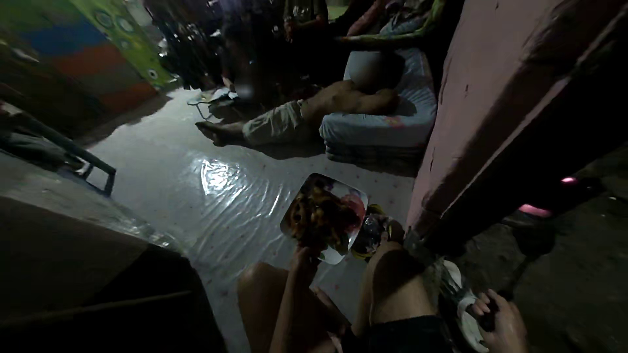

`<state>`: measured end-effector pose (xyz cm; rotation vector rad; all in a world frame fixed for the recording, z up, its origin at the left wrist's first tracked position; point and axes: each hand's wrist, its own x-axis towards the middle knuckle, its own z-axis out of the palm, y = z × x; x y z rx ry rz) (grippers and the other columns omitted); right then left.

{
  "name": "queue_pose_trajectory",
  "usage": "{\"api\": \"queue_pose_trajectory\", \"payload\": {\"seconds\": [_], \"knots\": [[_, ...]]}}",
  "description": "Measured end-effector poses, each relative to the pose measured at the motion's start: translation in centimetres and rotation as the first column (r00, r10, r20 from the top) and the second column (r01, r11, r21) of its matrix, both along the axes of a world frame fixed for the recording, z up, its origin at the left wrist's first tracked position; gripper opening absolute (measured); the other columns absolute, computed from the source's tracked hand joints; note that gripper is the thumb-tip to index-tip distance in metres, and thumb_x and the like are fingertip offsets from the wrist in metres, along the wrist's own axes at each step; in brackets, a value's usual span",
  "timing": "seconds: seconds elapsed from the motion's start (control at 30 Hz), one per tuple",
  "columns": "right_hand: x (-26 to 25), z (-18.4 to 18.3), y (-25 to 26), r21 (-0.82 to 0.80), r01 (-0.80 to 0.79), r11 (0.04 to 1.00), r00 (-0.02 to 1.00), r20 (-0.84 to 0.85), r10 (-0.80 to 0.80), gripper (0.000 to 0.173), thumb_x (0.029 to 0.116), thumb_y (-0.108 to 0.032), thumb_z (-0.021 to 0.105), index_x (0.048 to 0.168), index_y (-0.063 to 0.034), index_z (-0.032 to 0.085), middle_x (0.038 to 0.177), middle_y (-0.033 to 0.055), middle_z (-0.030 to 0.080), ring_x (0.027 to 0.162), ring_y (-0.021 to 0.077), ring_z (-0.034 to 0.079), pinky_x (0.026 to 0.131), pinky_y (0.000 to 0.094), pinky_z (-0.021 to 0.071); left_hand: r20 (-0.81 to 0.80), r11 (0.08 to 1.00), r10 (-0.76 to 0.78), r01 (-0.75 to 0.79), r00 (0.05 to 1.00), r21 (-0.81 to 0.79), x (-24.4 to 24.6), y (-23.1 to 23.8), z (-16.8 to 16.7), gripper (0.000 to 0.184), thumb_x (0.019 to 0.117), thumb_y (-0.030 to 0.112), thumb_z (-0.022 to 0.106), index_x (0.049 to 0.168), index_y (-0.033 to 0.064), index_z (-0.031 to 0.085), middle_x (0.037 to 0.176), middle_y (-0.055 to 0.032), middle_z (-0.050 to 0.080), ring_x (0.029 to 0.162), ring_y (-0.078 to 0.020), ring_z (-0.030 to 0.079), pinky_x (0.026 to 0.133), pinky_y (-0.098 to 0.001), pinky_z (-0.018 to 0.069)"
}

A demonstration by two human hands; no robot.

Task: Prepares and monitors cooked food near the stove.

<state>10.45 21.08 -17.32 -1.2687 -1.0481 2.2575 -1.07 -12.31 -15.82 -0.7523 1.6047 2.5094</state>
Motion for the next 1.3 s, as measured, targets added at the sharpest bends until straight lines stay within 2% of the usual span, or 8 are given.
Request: {"api": "queue_pose_trajectory", "payload": {"seconds": [0.1,0.17,0.33,0.5,0.7,0.83,1.0,1.3], "knots": [[1.9,0.1,1.5,0.050,-0.032,0.998,0.995,0.091,0.028,0.012,0.1145,-0.021,0.030,0.110,-0.0141,0.038,0.066,-0.0082,0.043,0.044,-0.0028,0.042,0.044,0.0128,0.0431,-0.010,0.997,-0.039,0.038,0.999,-0.068,2.5,0.1,2.1,0.027,0.0985,-0.010,0.034,0.117,0.0035,0.048,0.081,-0.0016,0.061,0.062,-0.0061,0.060,0.054,-0.0223,0.0514],[3.5,-4.2,4.7,0.063,-0.026,0.998,0.998,0.066,0.022,0.023,0.1148,-0.030,0.031,0.107,-0.0149,0.047,0.061,-0.0090,0.048,0.042,-0.0001,0.046,0.042,0.0158,0.0452,0.018,0.983,-0.106,0.107,0.994,-0.151,4.2,0.2,3.3,0.025,0.1005,-0.009,0.033,0.118,0.0007,0.048,0.079,-0.0013,0.058,0.061,-0.0048,0.058,0.055,-0.0211,0.0511],[5.2,-5.6,8.0,0.013,-0.002,1.000,0.998,0.066,0.001,0.034,0.1151,-0.036,0.026,0.100,-0.0156,0.049,0.057,-0.0111,0.047,0.039,-0.0027,0.042,0.039,0.0122,0.0400,0.076,0.937,-0.221,0.233,0.972,-0.261,8.4,1.4,4.5,0.032,0.1032,-0.006,0.034,0.134,-0.0033,0.041,0.092,-0.0033,0.057,0.073,-0.0028,0.057,0.067,-0.0201,0.0510],[6.0,-2.9,10.7,0.168,0.010,0.986,0.984,0.175,-0.039,0.019,0.1140,-0.025,0.035,0.110,-0.0085,0.044,0.063,-0.0065,0.044,0.041,0.0003,0.038,0.039,0.0151,0.0379,-0.024,0.966,-0.219,0.220,0.975,0.136,12.4,3.7,3.6,0.040,0.0939,-0.010,0.029,0.121,0.0128,0.047,0.096,0.0009,0.070,0.086,-0.0095,0.071,0.075,-0.0294,0.0611],[5.9,0.2,16.5,0.321,0.020,0.947,0.964,0.243,-0.103,0.030,0.1131,-0.019,0.040,0.139,-0.0032,0.038,0.079,0.0011,0.047,0.049,0.0050,0.044,0.045,0.0201,0.0425,0.140,0.851,-0.524,0.521,0.840,0.059,14.0,8.0,4.6,0.037,0.0933,-0.016,0.034,0.112,0.0124,0.049,0.086,0.0061,0.072,0.077,-0.0030,0.071,0.072,-0.0228,0.0611],[4.8,0.5,21.9,0.470,-0.109,0.876,0.908,0.406,-0.105,0.043,0.1135,-0.026,0.042,0.151,-0.0057,0.038,0.096,0.0127,0.056,0.064,0.0154,0.053,0.059,0.0316,0.0487,0.179,0.730,-0.683,0.671,0.708,0.131,13.2,11.8,3.7,0.039,0.0925,-0.017,0.034,0.117,0.0117,0.043,0.089,0.0042,0.072,0.076,-0.0045,0.072,0.068,-0.0236,0.0615],[1.0,1.6,28.5,0.567,-0.295,0.769,0.829,0.552,-0.089,0.042,0.1113,-0.022,0.047,0.145,0.0027,0.049,0.124,0.0325,0.061,0.103,0.0446,0.065,0.090,0.0594,0.0514,0.240,0.612,-0.783,0.779,0.574,0.136,10.9,17.0,2.2,0.039,0.0903,-0.019,0.040,0.119,0.0075,0.046,0.091,0.0021,0.069,0.080,-0.0049,0.070,0.074,-0.0244,0.0605],[-9.6,5.2,33.5,0.571,-0.480,0.666,0.715,0.694,-0.080,0.039,0.1069,-0.014,0.051,0.141,0.0038,0.054,0.136,0.0326,0.058,0.128,0.0487,0.056,0.105,0.0653,0.0432,0.236,0.395,-0.903,0.910,0.359,0.127,5.7,23.3,-1.8,0.038,0.0910,-0.017,0.044,0.121,0.0046,0.047,0.094,0.0017,0.067,0.082,-0.0034,0.068,0.074,-0.0223,0.0585]]}}
